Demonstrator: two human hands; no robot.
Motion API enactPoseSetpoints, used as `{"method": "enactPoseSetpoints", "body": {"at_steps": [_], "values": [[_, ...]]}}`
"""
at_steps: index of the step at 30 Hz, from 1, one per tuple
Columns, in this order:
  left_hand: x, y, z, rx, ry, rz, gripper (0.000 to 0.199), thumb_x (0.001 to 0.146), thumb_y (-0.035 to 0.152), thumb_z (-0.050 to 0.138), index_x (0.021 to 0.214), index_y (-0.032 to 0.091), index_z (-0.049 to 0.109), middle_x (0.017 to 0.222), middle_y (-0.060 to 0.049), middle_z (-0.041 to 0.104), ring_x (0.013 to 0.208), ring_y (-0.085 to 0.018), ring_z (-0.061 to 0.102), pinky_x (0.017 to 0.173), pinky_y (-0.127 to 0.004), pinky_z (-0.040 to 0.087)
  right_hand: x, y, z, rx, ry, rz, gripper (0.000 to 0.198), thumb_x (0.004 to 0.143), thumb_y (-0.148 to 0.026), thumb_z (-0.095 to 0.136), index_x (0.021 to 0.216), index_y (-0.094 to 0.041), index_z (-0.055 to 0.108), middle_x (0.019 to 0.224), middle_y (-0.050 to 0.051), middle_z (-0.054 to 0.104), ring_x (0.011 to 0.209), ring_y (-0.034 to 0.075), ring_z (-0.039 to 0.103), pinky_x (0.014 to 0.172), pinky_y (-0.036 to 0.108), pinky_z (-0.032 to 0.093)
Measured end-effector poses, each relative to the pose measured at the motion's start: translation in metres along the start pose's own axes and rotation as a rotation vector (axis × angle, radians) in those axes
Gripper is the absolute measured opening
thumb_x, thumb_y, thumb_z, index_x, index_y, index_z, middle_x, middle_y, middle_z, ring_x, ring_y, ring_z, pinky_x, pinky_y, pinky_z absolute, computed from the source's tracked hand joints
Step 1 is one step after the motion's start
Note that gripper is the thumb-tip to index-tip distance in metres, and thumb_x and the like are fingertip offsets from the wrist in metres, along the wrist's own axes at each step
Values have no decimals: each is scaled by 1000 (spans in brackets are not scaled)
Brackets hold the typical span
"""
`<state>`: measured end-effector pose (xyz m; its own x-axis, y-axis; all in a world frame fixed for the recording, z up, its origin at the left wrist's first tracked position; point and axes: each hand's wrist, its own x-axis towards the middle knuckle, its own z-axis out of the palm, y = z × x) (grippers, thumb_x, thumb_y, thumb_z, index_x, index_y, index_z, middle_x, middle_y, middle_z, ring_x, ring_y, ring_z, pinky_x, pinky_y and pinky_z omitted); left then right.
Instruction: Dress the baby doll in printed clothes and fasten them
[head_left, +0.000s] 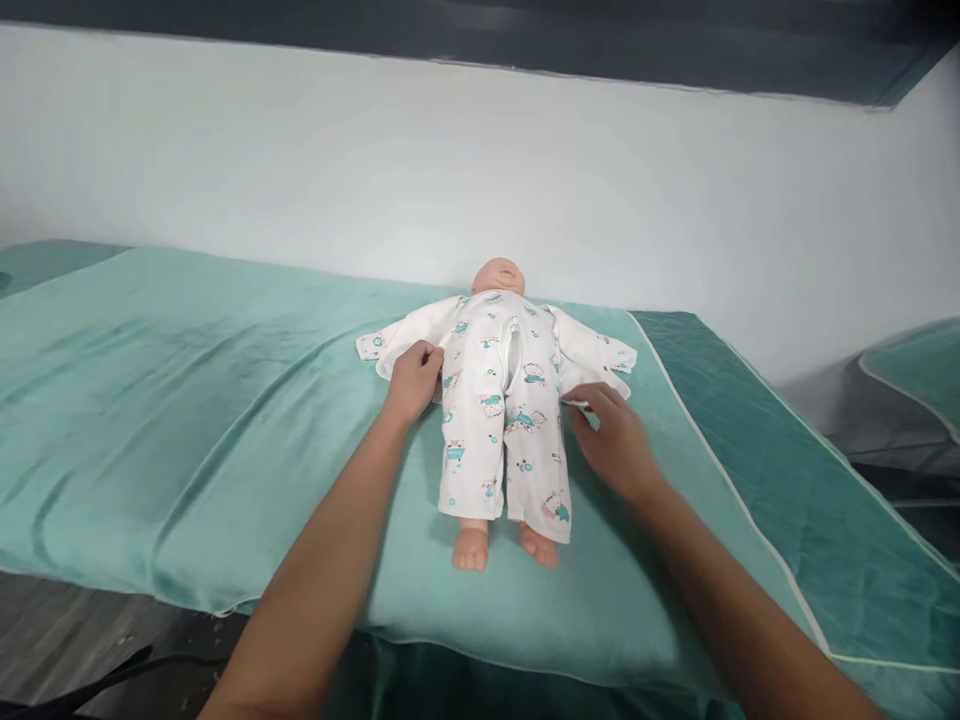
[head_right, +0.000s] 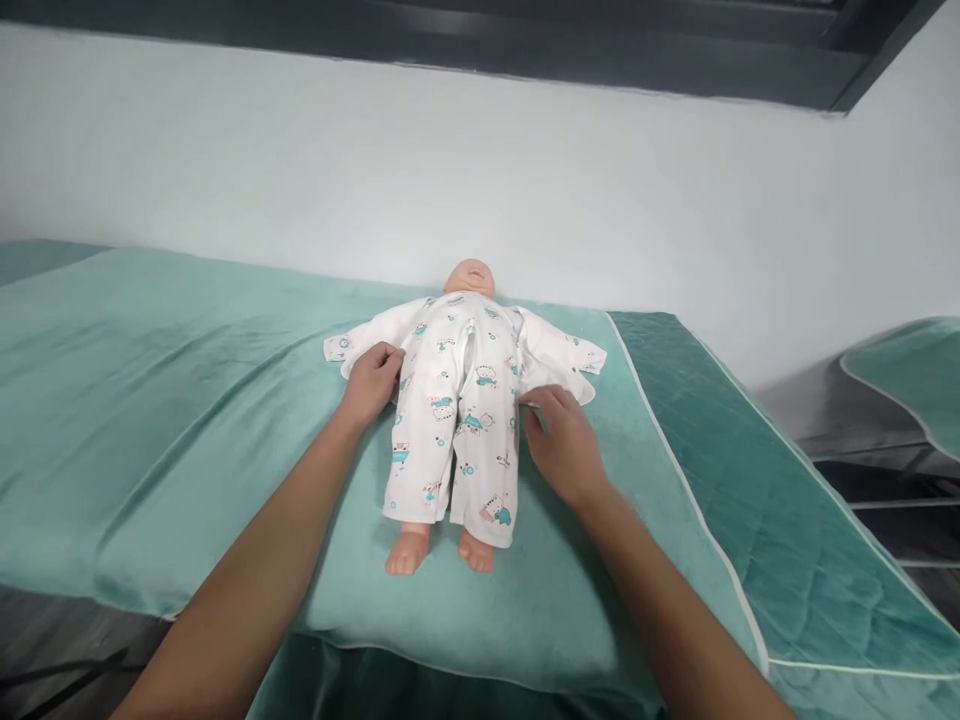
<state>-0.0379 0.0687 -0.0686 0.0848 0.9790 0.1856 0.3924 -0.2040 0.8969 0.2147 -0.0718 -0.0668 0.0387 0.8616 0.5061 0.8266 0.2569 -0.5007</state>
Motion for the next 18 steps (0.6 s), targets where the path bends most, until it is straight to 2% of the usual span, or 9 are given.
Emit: {"method": "enactPoseSetpoints", "body": {"at_steps": [2,4,7,10,12,15,18], "values": [[1,-1,-1,113,73,6,24,87,36,47,69,20,50,69,1,58,68,-15,52,62,-26,38,13,20,16,-112,-16,-58,23,88,-15,50,106,-16,64,114,14,63,112,29,53,97,44,44],[2,-2,-1,238,72,10,25,88,36,46,71,20,54,73,-1,63,71,-17,54,64,-28,39,19,31,26,-170,-94,-100,27,87,-14,51,110,-15,66,120,15,62,117,31,50,100,45,42],[0,-5,-1,441,-11,97,22,88,31,45,76,20,60,83,-6,68,80,-21,57,68,-32,41,20,34,30,-250,-186,-142,28,88,-19,54,113,-18,67,124,14,60,118,32,48,99,45,43],[-5,-8,-1,611,-161,326,19,86,25,48,83,19,66,96,-10,68,92,-26,57,78,-36,43,26,30,33,-321,-227,-166,26,90,-24,54,112,-17,68,120,15,60,115,33,48,96,47,43],[-10,-7,-1,647,-249,432,21,86,26,50,90,18,69,104,-12,68,97,-28,56,83,-39,44,33,31,37,-321,-240,-172,26,91,-26,53,110,-15,67,114,16,61,111,33,49,93,46,44],[-17,-3,-3,634,-308,448,28,86,30,53,103,17,70,114,-13,67,106,-32,55,85,-42,44,41,37,44,-263,-256,-190,26,91,-28,54,109,-15,66,112,15,62,108,31,51,91,45,45],[-20,0,-3,648,-342,434,32,84,32,55,109,18,69,116,-13,67,113,-33,54,89,-44,43,42,44,48,-198,-245,-208,30,90,-29,55,117,-17,64,118,14,63,111,31,53,92,45,47]]}}
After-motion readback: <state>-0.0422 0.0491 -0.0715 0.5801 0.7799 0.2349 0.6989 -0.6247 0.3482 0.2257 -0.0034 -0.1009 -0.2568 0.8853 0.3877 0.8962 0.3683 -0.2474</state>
